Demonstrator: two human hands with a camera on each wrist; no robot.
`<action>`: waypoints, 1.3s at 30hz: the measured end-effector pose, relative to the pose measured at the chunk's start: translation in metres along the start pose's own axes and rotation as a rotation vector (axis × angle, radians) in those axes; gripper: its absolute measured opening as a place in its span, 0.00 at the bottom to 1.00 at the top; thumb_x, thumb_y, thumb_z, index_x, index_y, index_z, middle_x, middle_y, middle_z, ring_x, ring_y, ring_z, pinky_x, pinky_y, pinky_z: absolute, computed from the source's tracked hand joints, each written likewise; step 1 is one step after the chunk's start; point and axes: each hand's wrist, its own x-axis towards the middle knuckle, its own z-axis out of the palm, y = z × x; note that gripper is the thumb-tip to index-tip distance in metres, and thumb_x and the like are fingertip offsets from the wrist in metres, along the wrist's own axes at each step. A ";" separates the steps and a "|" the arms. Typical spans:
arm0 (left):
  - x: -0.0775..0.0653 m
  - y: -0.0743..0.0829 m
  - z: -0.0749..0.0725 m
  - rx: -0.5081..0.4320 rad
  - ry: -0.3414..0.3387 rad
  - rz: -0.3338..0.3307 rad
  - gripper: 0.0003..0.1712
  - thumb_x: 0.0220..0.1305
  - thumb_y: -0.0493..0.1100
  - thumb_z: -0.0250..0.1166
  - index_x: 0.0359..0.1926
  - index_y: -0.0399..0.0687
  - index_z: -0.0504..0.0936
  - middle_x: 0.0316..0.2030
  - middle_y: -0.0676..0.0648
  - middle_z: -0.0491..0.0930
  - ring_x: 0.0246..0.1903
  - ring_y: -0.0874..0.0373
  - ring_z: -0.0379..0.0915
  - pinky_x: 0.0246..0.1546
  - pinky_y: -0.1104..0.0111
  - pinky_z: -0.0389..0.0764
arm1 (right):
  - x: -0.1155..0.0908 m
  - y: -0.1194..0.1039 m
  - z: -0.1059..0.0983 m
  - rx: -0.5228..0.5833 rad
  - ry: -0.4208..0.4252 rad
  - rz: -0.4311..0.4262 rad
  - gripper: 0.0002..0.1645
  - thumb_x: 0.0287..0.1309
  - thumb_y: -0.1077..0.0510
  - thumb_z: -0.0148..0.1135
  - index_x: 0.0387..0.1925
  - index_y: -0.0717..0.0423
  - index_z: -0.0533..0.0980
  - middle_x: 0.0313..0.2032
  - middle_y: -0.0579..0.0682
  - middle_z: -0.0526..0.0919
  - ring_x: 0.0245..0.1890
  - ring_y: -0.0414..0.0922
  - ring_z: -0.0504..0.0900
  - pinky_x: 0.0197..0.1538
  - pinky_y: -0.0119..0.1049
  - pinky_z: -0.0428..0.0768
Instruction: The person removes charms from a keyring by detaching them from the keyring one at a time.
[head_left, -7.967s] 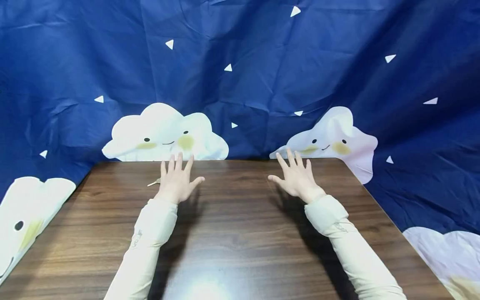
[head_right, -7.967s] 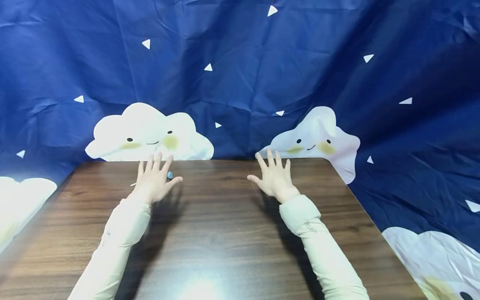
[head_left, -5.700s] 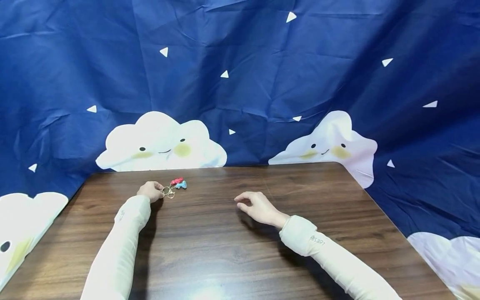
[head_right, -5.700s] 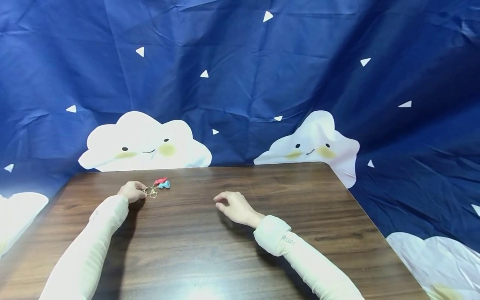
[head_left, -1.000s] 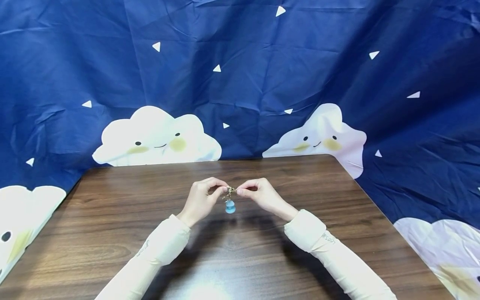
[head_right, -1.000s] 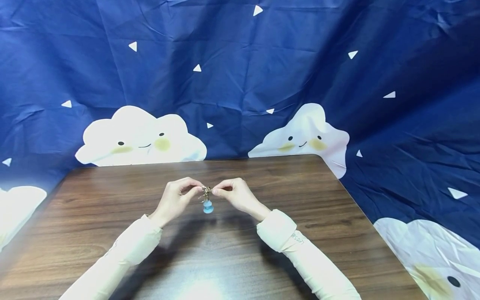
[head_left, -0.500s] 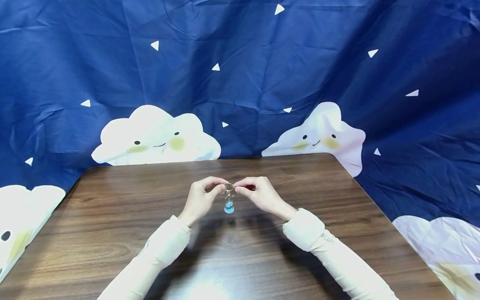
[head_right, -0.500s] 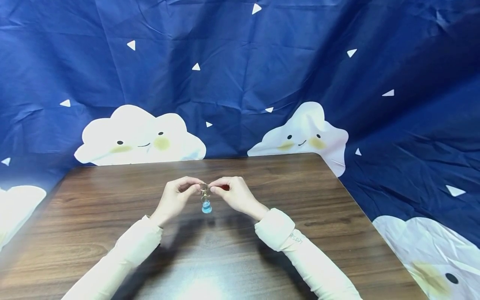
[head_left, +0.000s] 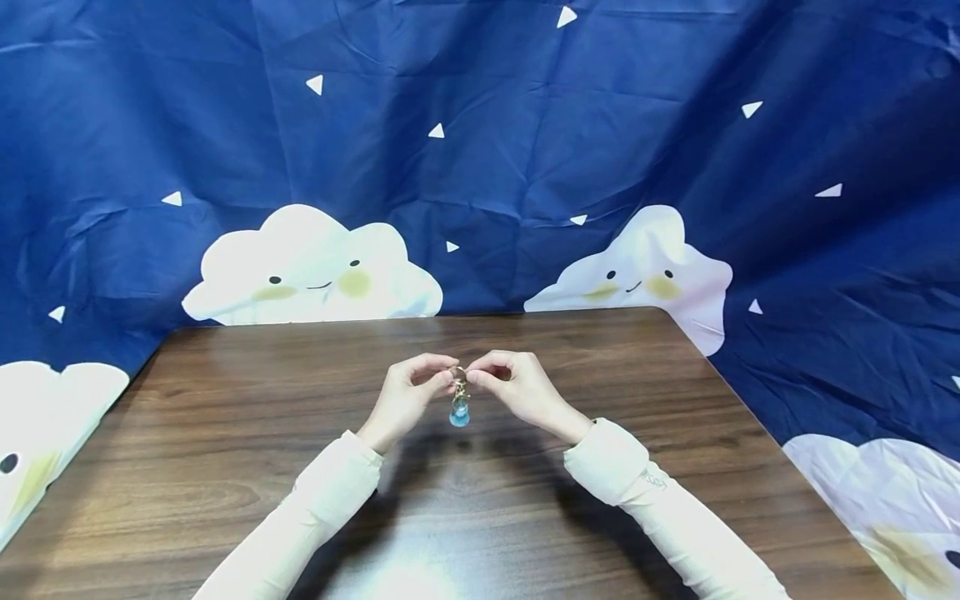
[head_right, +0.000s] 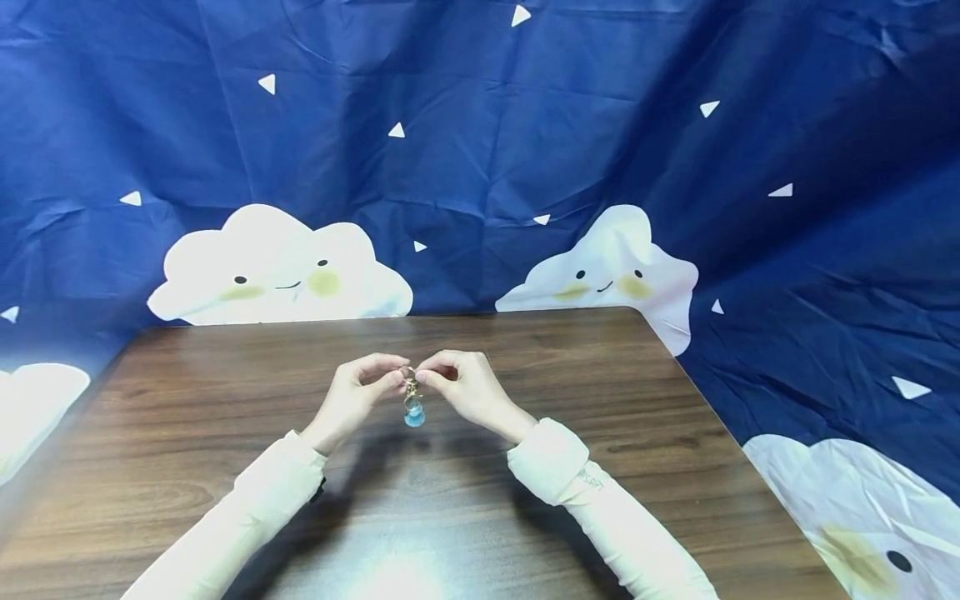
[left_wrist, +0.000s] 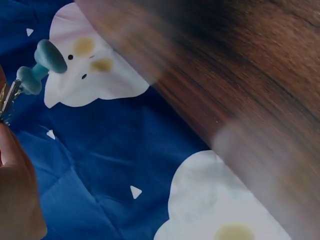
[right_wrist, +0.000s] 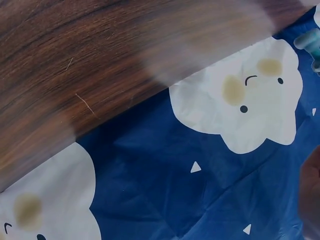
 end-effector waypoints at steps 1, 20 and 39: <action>0.000 0.000 0.000 0.024 -0.013 0.007 0.12 0.59 0.32 0.59 0.44 0.31 0.77 0.38 0.38 0.80 0.34 0.63 0.79 0.42 0.67 0.80 | 0.000 -0.001 0.000 -0.006 0.002 -0.002 0.06 0.52 0.58 0.63 0.31 0.56 0.81 0.27 0.48 0.84 0.24 0.33 0.76 0.29 0.26 0.76; -0.001 0.012 -0.001 0.498 -0.028 0.192 0.04 0.55 0.39 0.64 0.32 0.44 0.83 0.30 0.48 0.84 0.32 0.56 0.79 0.33 0.73 0.77 | -0.002 0.000 -0.005 -0.068 -0.083 -0.031 0.03 0.51 0.58 0.64 0.29 0.52 0.82 0.25 0.44 0.83 0.25 0.33 0.75 0.31 0.26 0.76; -0.013 0.030 0.006 0.367 -0.090 0.074 0.06 0.58 0.37 0.62 0.35 0.38 0.82 0.31 0.42 0.83 0.33 0.58 0.79 0.35 0.74 0.78 | -0.002 -0.010 -0.014 -0.049 -0.237 0.070 0.05 0.55 0.61 0.60 0.30 0.58 0.80 0.24 0.51 0.82 0.26 0.40 0.77 0.28 0.27 0.74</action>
